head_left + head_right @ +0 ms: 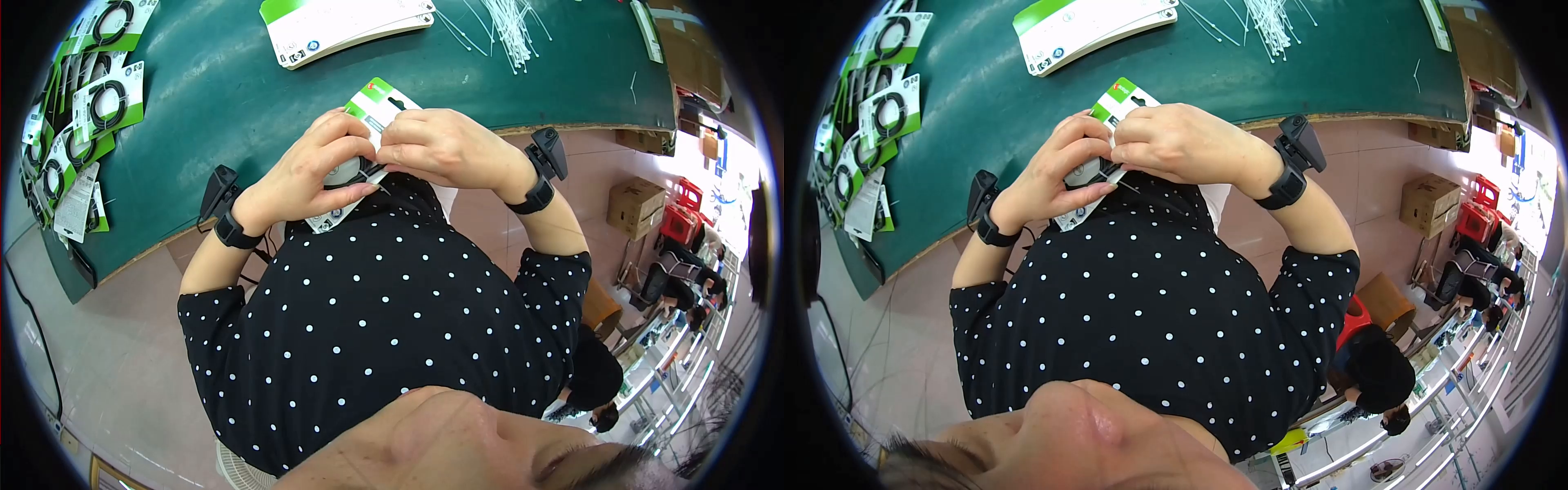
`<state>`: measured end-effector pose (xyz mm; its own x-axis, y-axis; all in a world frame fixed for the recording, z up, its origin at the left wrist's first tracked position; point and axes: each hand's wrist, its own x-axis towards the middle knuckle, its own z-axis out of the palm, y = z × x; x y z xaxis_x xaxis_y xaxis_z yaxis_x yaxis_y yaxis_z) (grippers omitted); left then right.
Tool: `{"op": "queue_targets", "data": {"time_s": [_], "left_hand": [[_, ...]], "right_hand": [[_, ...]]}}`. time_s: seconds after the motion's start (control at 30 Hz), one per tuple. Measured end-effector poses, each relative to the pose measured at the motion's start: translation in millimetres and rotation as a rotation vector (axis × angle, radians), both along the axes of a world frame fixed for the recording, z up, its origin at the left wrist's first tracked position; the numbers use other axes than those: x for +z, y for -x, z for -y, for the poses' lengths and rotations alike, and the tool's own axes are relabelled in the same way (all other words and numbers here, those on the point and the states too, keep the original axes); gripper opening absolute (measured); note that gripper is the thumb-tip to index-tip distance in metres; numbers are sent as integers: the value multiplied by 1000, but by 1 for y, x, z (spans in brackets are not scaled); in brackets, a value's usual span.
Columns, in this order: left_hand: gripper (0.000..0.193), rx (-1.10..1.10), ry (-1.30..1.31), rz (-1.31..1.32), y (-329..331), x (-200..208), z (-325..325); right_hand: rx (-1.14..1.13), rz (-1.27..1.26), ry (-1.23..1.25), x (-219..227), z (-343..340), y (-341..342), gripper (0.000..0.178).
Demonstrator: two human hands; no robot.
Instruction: The person secures a USB cable to a cardboard backing using a zip tie, sets it aside, and then repeats the process with a second cable and backing.
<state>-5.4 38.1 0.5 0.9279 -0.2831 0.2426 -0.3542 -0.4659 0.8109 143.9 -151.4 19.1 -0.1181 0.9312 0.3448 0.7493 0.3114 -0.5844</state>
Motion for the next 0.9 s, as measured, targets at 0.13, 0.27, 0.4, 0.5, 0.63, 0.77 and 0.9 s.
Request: {"op": "queue_targets", "data": {"time_s": [0.13,0.27,0.4,0.5,0.63,0.77,0.9], "left_hand": [[38,114,-107,68,5,7,4],[45,252,-198,165,17,3,4],[47,257,-268,152,28,-7,-1],[46,242,-310,134,30,-9,-1],[42,254,-329,160,29,-16,-1],[33,259,-271,191,30,-26,-2],[26,259,-214,217,32,-29,-2]], "right_hand": [[-26,25,-47,0,-1,-2,18],[-70,92,-63,-5,-3,-8,20],[-95,135,-68,-16,-6,-14,21],[-100,163,-50,-25,-6,-19,21],[-87,174,-47,-32,-6,-22,20],[-76,173,-57,-31,-8,-21,18],[-40,131,-61,-31,-11,-21,19]]}}
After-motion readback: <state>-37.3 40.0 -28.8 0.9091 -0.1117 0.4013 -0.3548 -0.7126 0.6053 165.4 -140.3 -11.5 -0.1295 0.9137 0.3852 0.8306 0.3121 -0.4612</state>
